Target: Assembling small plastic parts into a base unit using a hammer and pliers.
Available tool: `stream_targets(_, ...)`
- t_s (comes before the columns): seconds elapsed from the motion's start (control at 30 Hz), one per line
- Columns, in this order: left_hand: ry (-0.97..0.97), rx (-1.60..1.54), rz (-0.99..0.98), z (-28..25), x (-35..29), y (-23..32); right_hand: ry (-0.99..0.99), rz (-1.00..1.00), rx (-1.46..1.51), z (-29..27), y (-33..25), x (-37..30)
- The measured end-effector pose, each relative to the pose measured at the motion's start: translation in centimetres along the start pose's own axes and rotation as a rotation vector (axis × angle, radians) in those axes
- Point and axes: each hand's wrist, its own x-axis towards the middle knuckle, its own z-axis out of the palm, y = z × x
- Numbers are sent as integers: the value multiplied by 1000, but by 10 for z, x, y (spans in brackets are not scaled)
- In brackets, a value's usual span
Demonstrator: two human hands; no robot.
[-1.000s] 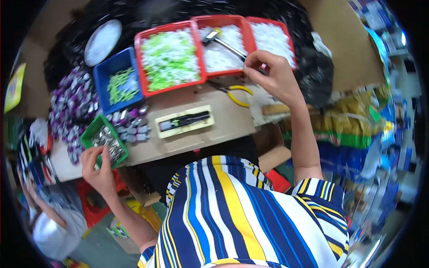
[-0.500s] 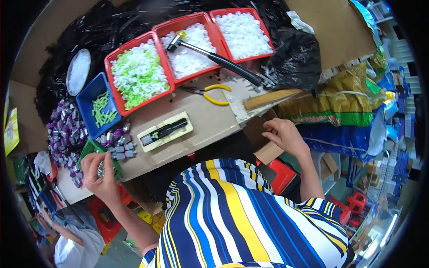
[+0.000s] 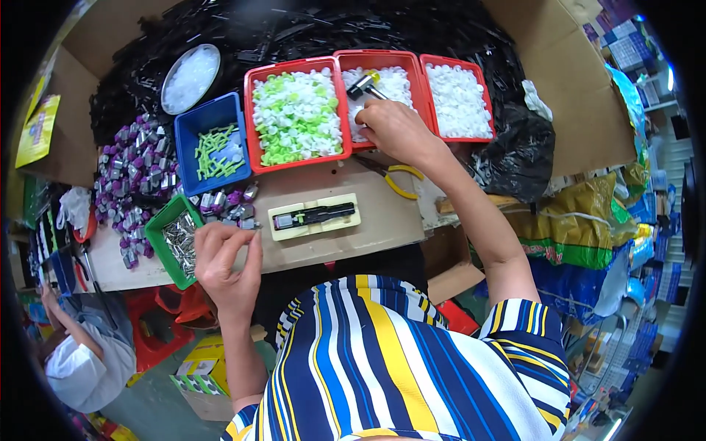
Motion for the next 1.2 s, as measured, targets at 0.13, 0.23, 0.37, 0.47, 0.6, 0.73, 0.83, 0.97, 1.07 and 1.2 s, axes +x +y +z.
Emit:
stream_targets(0.13, 4, 2, 2, 0, 0, -3, -51, 39, -52, 0, -2, 10)
stream_targets(0.23, 18, -31, -5, 4, 2, -1, 35, 70, 55, -1, 0, 5)
stream_targets(0.37, 59, -102, -19, 14, 5, 11, 252, 184, 510, -17, -21, -14)
stream_targets(0.47, 125, -200, 48, 30, 8, 23, 181, 361, 942, -16, -45, -36)
stream_targets(0.6, 160, -207, 156, 46, 15, 35, 191, 272, 1177, 0, -68, -54)
stream_targets(0.73, 156, -204, 213, 51, 14, 40, 188, 220, 1125, -4, -88, -59)
stream_targets(0.83, 153, -179, 224, 53, 13, 39, 262, 257, 1233, 2, -98, -59)
stream_targets(0.97, 162, -172, 224, 51, 12, 39, 283, 207, 1207, 5, -102, -58)
stream_targets(1.07, 171, -162, 221, 50, 10, 36, 271, 198, 1158, 4, -105, -57)
stream_targets(1.2, 161, -104, 288, 48, 7, 32, 234, 170, 1119, 0, -110, -57)
